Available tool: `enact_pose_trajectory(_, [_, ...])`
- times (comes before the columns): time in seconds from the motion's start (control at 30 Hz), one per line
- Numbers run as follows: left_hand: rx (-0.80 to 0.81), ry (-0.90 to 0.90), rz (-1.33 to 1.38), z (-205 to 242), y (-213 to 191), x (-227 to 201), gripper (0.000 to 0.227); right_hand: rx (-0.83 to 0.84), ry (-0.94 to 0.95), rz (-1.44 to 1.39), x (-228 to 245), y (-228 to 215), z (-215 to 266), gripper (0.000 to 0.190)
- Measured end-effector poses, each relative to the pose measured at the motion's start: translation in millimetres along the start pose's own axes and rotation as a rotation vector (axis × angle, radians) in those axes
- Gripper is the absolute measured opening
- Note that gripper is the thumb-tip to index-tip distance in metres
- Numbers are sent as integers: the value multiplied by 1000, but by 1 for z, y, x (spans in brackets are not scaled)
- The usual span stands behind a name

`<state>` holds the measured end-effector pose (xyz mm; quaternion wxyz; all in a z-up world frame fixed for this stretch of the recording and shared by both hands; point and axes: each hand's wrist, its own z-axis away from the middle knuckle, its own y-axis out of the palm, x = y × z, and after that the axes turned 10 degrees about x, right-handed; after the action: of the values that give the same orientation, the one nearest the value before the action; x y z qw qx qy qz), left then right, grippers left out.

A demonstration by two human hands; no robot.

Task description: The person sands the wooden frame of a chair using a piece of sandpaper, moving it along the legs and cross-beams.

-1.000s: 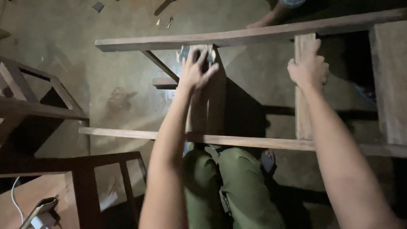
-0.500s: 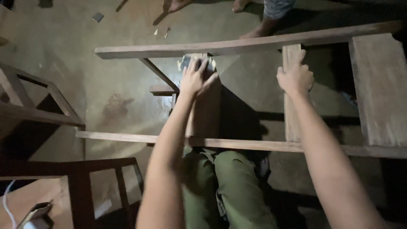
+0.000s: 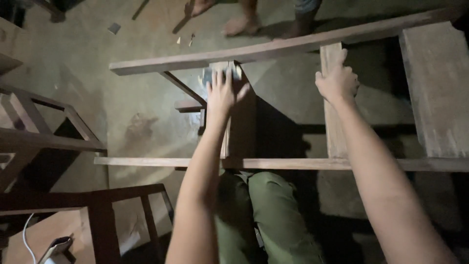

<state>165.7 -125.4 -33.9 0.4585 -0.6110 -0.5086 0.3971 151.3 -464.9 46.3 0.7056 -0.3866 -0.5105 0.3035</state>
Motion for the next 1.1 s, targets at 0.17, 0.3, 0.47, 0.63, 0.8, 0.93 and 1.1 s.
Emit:
enact_pose_trajectory(0.17, [184, 64, 91, 68, -45, 6, 93, 11, 37, -1, 7, 1, 1, 62])
enact_pose_trajectory(0.3, [267, -52, 143, -3, -2, 35, 87, -42, 12, 28, 14, -5, 13, 53])
enact_pose_trajectory(0.47, [392, -65, 188, 39, -61, 4, 93, -25, 13, -25, 10, -8, 7, 51])
enact_pose_trajectory(0.63, [618, -56, 314, 128, -123, -5, 91, 74, 113, 222, 15, 11, -4, 82])
enact_pose_trajectory(0.8, [506, -117, 186, 31, -92, -1, 96, 90, 115, 280, -8, 36, -22, 51])
enact_pose_trajectory(0.93, [679, -267, 305, -16, -106, -8, 101, 122, 163, 118, 6, 15, -6, 39])
enact_pose_trajectory(1.1, [468, -17, 171, 131, -135, -9, 91, 4, -31, 137, -14, 28, -14, 57])
